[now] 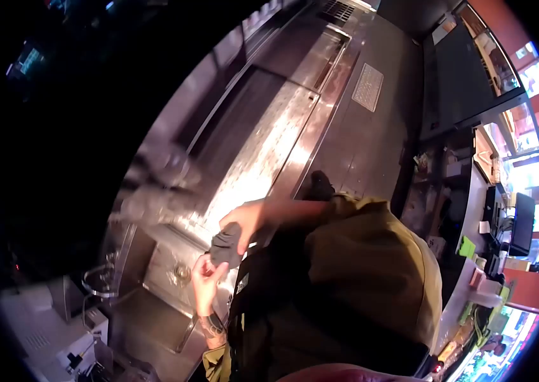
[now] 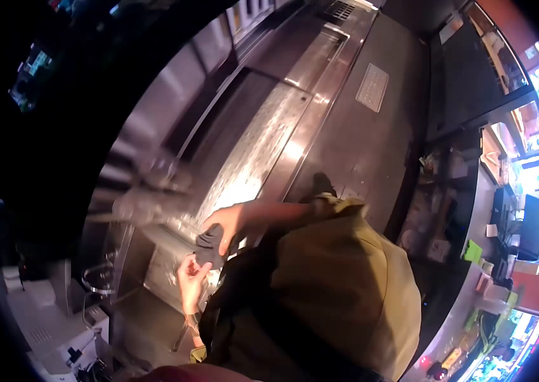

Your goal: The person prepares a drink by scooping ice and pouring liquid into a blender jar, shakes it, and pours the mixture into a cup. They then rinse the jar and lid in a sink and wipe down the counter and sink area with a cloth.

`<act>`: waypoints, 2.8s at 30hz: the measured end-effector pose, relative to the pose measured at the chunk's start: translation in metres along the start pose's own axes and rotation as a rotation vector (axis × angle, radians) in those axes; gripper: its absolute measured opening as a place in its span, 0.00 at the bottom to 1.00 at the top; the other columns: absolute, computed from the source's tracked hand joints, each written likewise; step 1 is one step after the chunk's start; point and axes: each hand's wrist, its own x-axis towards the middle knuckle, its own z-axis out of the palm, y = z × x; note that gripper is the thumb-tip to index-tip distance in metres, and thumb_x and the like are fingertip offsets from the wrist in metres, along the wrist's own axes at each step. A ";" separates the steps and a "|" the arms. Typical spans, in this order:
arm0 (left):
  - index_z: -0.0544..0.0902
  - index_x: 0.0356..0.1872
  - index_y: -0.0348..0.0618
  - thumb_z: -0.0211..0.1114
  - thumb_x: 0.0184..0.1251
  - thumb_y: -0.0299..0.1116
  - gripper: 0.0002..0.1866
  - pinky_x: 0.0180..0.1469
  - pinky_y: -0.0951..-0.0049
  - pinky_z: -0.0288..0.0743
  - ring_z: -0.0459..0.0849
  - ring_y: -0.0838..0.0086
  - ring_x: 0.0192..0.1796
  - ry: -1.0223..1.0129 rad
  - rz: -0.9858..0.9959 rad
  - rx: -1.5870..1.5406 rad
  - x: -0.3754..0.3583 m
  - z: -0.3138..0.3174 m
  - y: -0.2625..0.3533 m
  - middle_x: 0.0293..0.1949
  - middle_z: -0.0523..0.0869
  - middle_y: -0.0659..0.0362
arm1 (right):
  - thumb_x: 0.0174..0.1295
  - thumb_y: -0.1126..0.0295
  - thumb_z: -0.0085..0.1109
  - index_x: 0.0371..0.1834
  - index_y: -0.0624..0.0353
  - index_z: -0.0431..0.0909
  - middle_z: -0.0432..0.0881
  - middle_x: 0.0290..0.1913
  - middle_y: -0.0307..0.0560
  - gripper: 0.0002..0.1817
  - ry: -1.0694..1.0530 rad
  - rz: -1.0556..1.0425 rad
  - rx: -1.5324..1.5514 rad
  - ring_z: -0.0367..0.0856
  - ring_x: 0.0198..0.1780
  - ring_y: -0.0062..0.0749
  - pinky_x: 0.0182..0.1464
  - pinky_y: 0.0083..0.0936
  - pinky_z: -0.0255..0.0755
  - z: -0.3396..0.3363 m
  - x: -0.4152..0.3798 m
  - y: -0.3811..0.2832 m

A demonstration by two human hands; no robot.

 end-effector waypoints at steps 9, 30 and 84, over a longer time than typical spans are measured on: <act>0.74 0.31 0.35 0.59 0.59 0.18 0.03 0.58 0.65 0.69 0.78 0.63 0.53 0.247 0.790 0.313 0.243 0.358 0.173 0.45 0.80 0.52 | 0.58 0.67 0.63 0.42 0.56 0.83 0.80 0.41 0.50 0.11 0.953 -0.332 -0.278 0.79 0.44 0.40 0.48 0.29 0.71 -0.291 -0.300 0.043; 0.76 0.49 0.42 0.65 0.56 0.27 0.18 0.45 0.61 0.78 0.84 0.50 0.44 -0.410 0.646 0.189 0.585 0.920 0.369 0.39 0.84 0.47 | 0.70 0.58 0.48 0.62 0.60 0.70 0.80 0.49 0.41 0.23 1.523 -0.529 1.309 0.80 0.44 0.28 0.45 0.27 0.76 -0.691 -0.652 0.185; 0.57 0.73 0.52 0.56 0.67 0.47 0.35 0.72 0.52 0.49 0.48 0.50 0.75 0.773 -0.067 0.931 0.278 0.391 0.021 0.74 0.47 0.45 | 0.60 0.36 0.44 0.66 0.68 0.62 0.64 0.69 0.59 0.45 0.480 -0.180 -1.343 0.61 0.70 0.49 0.72 0.40 0.48 -0.353 0.043 0.178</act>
